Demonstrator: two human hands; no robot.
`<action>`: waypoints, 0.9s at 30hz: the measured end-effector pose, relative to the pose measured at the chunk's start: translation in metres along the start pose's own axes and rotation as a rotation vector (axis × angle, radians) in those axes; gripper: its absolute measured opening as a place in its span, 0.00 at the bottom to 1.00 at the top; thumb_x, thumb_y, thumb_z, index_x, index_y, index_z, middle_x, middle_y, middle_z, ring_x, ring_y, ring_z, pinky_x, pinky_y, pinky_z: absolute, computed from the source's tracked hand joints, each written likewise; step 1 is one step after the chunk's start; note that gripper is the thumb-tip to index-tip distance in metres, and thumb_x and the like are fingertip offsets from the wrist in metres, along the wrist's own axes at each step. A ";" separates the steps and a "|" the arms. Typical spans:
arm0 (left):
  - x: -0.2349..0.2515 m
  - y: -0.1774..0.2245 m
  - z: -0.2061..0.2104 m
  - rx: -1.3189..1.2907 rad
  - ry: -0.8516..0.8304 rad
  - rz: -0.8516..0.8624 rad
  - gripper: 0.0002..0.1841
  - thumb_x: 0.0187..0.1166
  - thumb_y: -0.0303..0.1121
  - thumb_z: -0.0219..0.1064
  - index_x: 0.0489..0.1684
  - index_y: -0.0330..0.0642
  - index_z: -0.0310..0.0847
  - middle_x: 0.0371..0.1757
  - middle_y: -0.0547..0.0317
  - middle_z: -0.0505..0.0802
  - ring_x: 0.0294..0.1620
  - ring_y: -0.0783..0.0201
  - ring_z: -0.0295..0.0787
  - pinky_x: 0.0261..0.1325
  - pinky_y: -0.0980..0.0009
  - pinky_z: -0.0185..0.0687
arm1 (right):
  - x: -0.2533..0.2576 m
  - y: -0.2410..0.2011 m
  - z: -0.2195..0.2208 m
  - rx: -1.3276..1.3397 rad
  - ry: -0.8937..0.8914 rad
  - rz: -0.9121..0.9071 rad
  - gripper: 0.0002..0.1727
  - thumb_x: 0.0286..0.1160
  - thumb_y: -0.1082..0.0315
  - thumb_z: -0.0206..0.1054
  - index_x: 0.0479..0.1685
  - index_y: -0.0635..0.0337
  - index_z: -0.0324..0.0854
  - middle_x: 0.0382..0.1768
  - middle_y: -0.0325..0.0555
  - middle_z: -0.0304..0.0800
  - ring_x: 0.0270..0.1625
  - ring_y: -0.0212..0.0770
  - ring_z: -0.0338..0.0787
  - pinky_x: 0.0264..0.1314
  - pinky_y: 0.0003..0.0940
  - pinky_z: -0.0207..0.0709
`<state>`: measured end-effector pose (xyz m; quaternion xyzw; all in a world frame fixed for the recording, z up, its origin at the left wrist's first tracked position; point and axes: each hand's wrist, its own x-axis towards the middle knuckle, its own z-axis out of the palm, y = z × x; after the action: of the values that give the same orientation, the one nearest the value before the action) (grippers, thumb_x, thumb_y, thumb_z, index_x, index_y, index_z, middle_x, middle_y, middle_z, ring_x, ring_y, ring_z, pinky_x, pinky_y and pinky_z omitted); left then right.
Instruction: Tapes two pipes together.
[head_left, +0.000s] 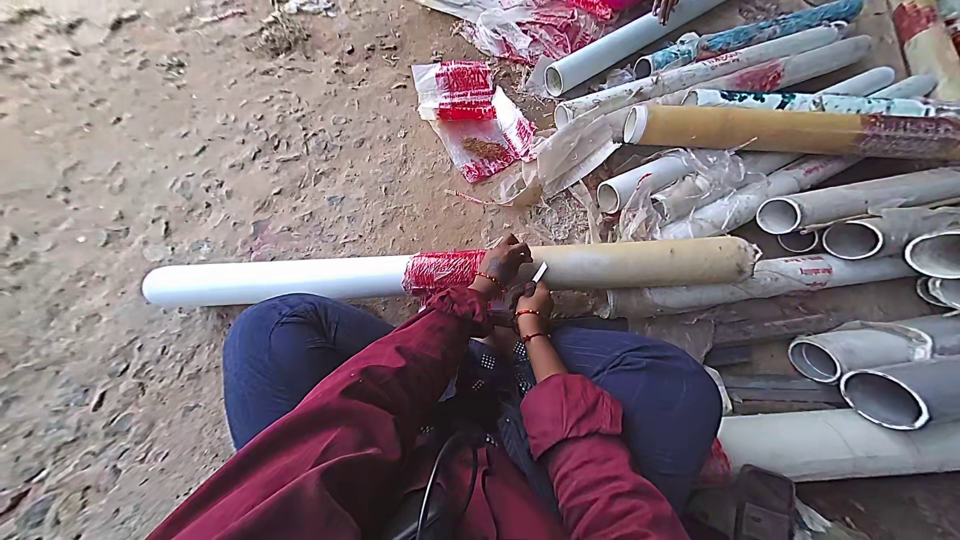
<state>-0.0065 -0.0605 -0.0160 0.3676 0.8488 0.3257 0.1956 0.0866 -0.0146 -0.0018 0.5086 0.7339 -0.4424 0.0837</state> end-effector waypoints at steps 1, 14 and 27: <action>0.000 0.003 -0.002 0.002 -0.010 -0.009 0.08 0.83 0.25 0.65 0.48 0.33 0.90 0.59 0.33 0.89 0.56 0.34 0.90 0.58 0.36 0.81 | 0.001 0.000 -0.001 0.004 -0.003 0.000 0.16 0.89 0.74 0.55 0.68 0.71 0.79 0.57 0.64 0.90 0.61 0.54 0.92 0.67 0.47 0.80; -0.007 0.004 -0.007 -0.056 -0.010 -0.012 0.09 0.84 0.27 0.67 0.47 0.27 0.88 0.58 0.30 0.88 0.58 0.33 0.89 0.61 0.37 0.80 | 0.003 -0.003 -0.003 0.040 0.013 0.012 0.13 0.86 0.76 0.59 0.62 0.71 0.82 0.56 0.65 0.90 0.61 0.54 0.90 0.67 0.48 0.78; -0.006 0.009 -0.008 -0.064 -0.022 -0.080 0.11 0.82 0.28 0.69 0.51 0.27 0.88 0.61 0.30 0.88 0.61 0.33 0.88 0.66 0.37 0.78 | -0.003 -0.011 -0.007 -0.010 -0.008 0.004 0.16 0.90 0.74 0.56 0.68 0.73 0.78 0.60 0.65 0.89 0.65 0.54 0.89 0.72 0.46 0.76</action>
<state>-0.0027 -0.0635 -0.0042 0.3306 0.8498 0.3406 0.2292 0.0814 -0.0120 0.0101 0.5079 0.7347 -0.4407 0.0902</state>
